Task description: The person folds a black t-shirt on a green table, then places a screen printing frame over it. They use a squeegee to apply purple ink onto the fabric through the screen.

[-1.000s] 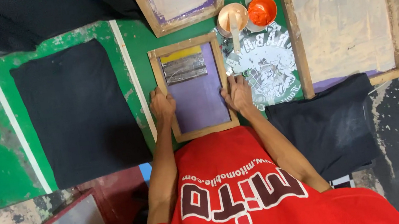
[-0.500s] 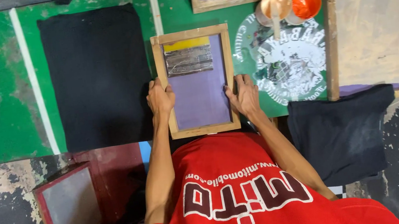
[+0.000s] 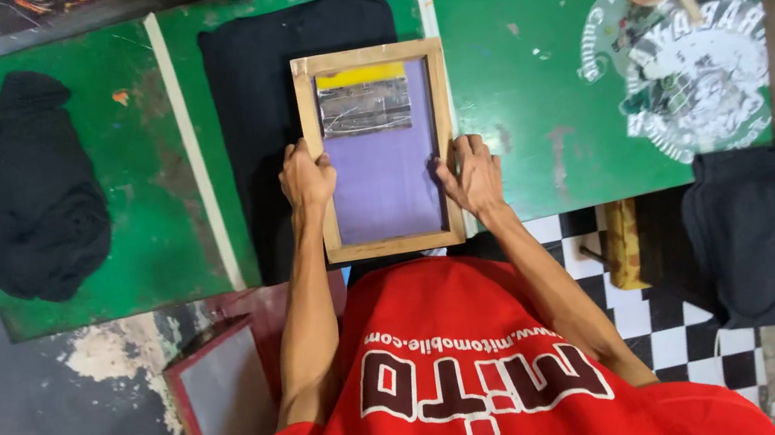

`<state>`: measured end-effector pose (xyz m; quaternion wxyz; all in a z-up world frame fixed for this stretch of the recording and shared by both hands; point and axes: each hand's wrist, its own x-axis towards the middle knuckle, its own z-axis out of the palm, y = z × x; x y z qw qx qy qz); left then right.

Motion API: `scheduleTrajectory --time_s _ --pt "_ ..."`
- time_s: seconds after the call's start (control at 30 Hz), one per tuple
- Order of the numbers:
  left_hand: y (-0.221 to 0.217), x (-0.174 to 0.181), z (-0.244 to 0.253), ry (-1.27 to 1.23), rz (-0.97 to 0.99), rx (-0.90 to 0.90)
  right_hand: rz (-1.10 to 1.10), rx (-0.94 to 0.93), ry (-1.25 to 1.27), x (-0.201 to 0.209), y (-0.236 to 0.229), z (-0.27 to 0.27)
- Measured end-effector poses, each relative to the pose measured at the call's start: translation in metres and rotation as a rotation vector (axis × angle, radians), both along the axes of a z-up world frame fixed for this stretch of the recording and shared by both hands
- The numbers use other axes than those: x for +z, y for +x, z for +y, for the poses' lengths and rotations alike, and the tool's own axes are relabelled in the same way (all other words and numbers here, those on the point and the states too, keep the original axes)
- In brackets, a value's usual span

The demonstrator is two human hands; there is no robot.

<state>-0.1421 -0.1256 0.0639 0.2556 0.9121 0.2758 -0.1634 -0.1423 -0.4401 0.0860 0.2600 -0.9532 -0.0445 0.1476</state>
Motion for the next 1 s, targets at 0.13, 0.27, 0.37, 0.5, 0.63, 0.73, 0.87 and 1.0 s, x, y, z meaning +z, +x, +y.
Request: scheduleTrajectory --time_s 0.13,0.27,0.37,0.5,0.63,0.73,0.87,1.0 --pt "-0.002 0.002 0.048 -0.002 -0.007 -0.013 -0.021 0.010 0.019 -0.005 -0.002 0.053" --pt "0.003 0.008 0.077 -0.034 -0.013 0.015 0.020 0.005 0.003 -0.004 0.008 0.089" --pt "0.001 -0.005 0.093 -0.053 -0.014 0.029 0.050 -0.003 0.006 -0.011 0.013 0.103" --pt "-0.001 -0.035 0.107 -0.059 -0.041 0.041 0.070 -0.028 0.006 -0.004 0.018 0.118" --pt "0.007 -0.039 0.115 -0.081 -0.037 0.028 0.065 -0.003 -0.003 -0.020 0.024 0.120" --pt "0.009 -0.044 0.119 -0.071 -0.034 0.021 0.088 -0.012 0.007 -0.027 0.024 0.125" --pt "0.013 -0.044 0.120 -0.059 -0.037 0.007 0.115 -0.042 0.010 -0.049 0.026 0.127" --pt "0.012 -0.041 0.124 -0.061 -0.044 0.011 0.136 -0.060 0.028 -0.066 0.027 0.130"
